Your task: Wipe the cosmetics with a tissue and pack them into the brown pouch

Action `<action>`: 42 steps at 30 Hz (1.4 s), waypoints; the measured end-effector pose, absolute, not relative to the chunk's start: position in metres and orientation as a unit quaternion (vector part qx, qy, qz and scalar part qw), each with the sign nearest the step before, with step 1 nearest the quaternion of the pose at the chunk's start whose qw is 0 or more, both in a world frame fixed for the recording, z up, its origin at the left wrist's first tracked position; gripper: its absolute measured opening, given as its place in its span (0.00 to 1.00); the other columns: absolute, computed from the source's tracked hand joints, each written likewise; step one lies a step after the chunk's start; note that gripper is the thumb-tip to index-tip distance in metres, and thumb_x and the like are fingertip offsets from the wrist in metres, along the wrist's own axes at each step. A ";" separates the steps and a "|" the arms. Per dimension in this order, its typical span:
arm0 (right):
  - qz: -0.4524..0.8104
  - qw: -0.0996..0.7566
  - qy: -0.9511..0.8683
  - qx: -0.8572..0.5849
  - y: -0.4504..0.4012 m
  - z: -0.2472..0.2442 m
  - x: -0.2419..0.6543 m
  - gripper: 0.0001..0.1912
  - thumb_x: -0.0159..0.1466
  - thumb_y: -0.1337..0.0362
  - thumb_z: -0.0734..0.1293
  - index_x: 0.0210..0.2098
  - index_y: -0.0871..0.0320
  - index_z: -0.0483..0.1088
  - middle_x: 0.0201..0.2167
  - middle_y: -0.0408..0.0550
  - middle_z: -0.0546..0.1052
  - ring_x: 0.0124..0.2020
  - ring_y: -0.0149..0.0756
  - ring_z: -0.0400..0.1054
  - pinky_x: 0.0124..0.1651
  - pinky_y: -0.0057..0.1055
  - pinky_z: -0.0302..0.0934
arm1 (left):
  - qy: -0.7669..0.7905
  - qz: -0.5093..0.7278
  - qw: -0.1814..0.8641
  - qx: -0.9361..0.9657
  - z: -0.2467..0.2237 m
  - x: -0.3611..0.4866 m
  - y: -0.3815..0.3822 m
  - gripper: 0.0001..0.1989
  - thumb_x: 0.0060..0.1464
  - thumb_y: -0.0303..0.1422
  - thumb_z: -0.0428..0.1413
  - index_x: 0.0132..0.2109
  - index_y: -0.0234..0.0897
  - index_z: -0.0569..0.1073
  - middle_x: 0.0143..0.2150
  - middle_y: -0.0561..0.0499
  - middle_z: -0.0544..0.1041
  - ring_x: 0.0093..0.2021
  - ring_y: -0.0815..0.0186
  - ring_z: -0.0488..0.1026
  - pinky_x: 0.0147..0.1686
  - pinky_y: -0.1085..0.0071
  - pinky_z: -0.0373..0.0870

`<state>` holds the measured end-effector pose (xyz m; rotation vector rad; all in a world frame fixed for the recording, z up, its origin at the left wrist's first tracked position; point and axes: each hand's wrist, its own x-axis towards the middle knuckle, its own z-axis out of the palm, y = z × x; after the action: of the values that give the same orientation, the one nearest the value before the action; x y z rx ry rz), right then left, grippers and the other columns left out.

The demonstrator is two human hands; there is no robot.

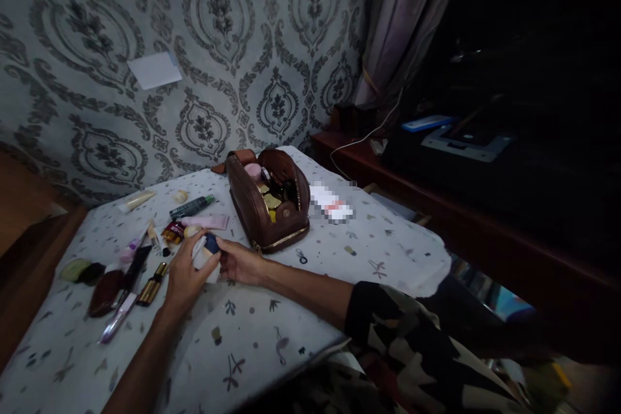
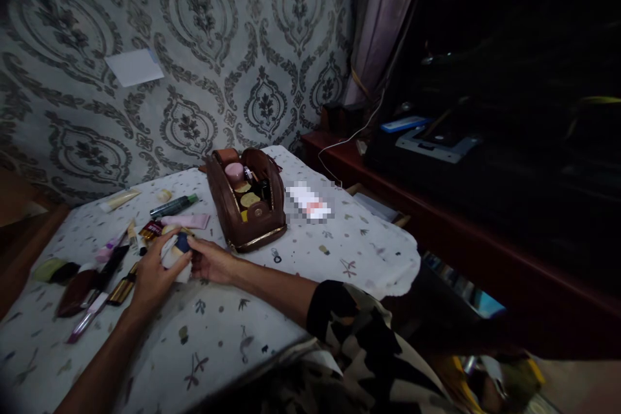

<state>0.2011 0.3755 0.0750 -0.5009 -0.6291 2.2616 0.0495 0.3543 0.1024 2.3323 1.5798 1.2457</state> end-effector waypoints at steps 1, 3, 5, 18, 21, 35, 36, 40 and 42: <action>0.877 0.361 -0.251 -0.193 0.375 0.075 0.201 0.22 0.55 0.50 0.75 0.42 0.58 0.71 0.31 0.40 0.76 0.30 0.29 0.71 0.35 0.27 0.65 | 0.515 0.407 0.040 0.754 0.103 0.049 0.355 0.22 0.55 0.41 0.56 0.54 0.36 0.70 0.51 0.42 0.77 0.53 0.54 0.73 0.52 0.58 0.70; 0.872 0.367 -0.264 -0.190 0.374 0.076 0.202 0.25 0.52 0.50 0.76 0.43 0.57 0.70 0.31 0.39 0.75 0.27 0.28 0.70 0.33 0.27 0.64 | 0.515 0.412 0.054 0.749 0.105 0.047 0.355 0.21 0.56 0.42 0.55 0.52 0.36 0.72 0.50 0.43 0.77 0.51 0.55 0.74 0.51 0.59 0.71; 0.865 0.377 -0.271 -0.190 0.373 0.077 0.202 0.27 0.50 0.51 0.78 0.43 0.56 0.69 0.29 0.37 0.73 0.24 0.26 0.68 0.32 0.27 0.63 | 0.511 0.418 0.065 0.748 0.106 0.046 0.354 0.19 0.57 0.42 0.54 0.50 0.36 0.73 0.48 0.43 0.78 0.50 0.55 0.75 0.50 0.60 0.71; 0.858 0.383 -0.271 -0.210 0.373 0.077 0.201 0.29 0.45 0.52 0.80 0.38 0.58 0.66 0.30 0.40 0.76 0.29 0.30 0.73 0.35 0.30 0.67 | 0.530 0.432 0.030 0.729 0.106 0.043 0.349 0.16 0.62 0.41 0.48 0.43 0.36 0.76 0.41 0.47 0.79 0.42 0.60 0.76 0.44 0.66 0.71; 0.857 0.384 -0.271 -0.212 0.373 0.078 0.201 0.28 0.46 0.51 0.79 0.37 0.59 0.68 0.28 0.40 0.76 0.28 0.30 0.72 0.35 0.29 0.67 | 0.521 0.426 0.014 0.740 0.105 0.044 0.348 0.16 0.63 0.41 0.47 0.45 0.37 0.75 0.42 0.46 0.79 0.44 0.59 0.75 0.46 0.65 0.71; 0.869 0.376 -0.243 -0.211 0.376 0.078 0.200 0.22 0.55 0.49 0.74 0.37 0.60 0.73 0.31 0.42 0.77 0.30 0.28 0.72 0.32 0.24 0.64 | 0.470 0.355 -0.087 0.803 0.103 0.056 0.346 0.20 0.57 0.43 0.56 0.53 0.38 0.71 0.46 0.43 0.73 0.48 0.54 0.72 0.48 0.62 0.70; 0.870 0.371 -0.246 -0.214 0.376 0.078 0.200 0.22 0.55 0.48 0.74 0.37 0.60 0.72 0.31 0.42 0.77 0.29 0.27 0.71 0.31 0.24 0.64 | 0.471 0.362 -0.073 0.801 0.105 0.056 0.345 0.18 0.58 0.42 0.55 0.52 0.38 0.72 0.46 0.44 0.74 0.47 0.55 0.72 0.47 0.63 0.70; 0.867 0.368 -0.261 -0.212 0.374 0.079 0.202 0.25 0.51 0.46 0.76 0.37 0.59 0.73 0.27 0.39 0.75 0.26 0.27 0.69 0.30 0.25 0.64 | 0.469 0.395 -0.009 0.790 0.112 0.055 0.345 0.13 0.62 0.38 0.50 0.47 0.37 0.74 0.41 0.46 0.76 0.43 0.60 0.74 0.44 0.67 0.70; 0.863 0.378 -0.270 -0.199 0.372 0.080 0.202 0.28 0.46 0.48 0.79 0.38 0.59 0.73 0.28 0.39 0.75 0.28 0.28 0.70 0.32 0.27 0.65 | 0.472 0.415 0.019 0.778 0.114 0.053 0.346 0.13 0.63 0.38 0.48 0.44 0.35 0.75 0.39 0.47 0.76 0.41 0.61 0.74 0.43 0.68 0.69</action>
<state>0.2021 0.3721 0.0799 -0.5078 -0.6902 2.2059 0.0526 0.3456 0.1139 2.4146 1.4646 1.2877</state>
